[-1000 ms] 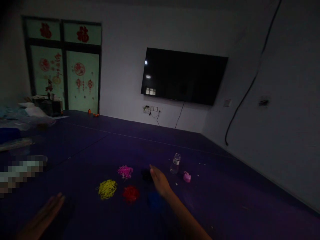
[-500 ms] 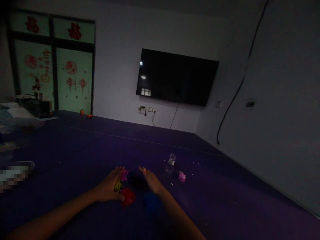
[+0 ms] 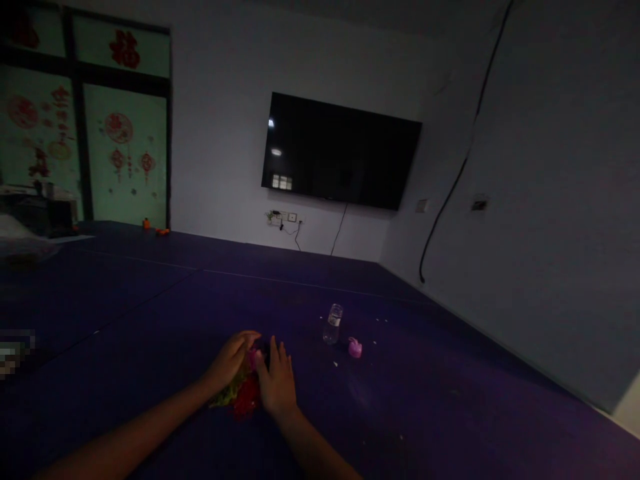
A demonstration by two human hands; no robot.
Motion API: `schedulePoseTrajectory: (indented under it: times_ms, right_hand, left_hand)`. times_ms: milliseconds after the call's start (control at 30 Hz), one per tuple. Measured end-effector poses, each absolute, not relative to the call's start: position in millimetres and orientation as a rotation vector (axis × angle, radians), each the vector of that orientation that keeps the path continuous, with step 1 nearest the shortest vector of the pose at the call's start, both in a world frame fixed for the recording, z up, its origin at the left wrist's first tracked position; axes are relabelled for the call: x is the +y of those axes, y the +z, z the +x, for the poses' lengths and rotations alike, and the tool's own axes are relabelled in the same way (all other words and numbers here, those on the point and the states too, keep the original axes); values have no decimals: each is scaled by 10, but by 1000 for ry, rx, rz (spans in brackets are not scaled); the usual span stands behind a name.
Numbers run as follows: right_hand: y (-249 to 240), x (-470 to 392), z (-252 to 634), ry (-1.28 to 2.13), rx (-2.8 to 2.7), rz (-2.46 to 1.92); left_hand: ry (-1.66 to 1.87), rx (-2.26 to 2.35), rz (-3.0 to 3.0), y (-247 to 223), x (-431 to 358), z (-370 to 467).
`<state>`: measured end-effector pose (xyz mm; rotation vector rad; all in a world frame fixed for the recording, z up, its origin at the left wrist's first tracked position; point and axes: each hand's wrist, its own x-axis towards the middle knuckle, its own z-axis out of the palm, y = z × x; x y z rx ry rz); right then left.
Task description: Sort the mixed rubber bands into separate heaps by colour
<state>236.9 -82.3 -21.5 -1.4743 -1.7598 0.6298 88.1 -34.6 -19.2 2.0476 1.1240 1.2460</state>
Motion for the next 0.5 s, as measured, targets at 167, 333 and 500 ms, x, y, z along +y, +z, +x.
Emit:
schedulePoseTrajectory:
  times_ms: [167,333,500]
  right_hand:
    - [-174,-434,2221,769,-1669,-1196]
    - [-33,-305,2389,977,-1807,-1008]
    - [12,-685,2563,995,-2058,-849]
  left_hand:
    - [1229,1333,2019,-178,-143,647]
    - [1013,1105,1860,-150,-222,576]
    - [846,719,1831,-51,-600,541]
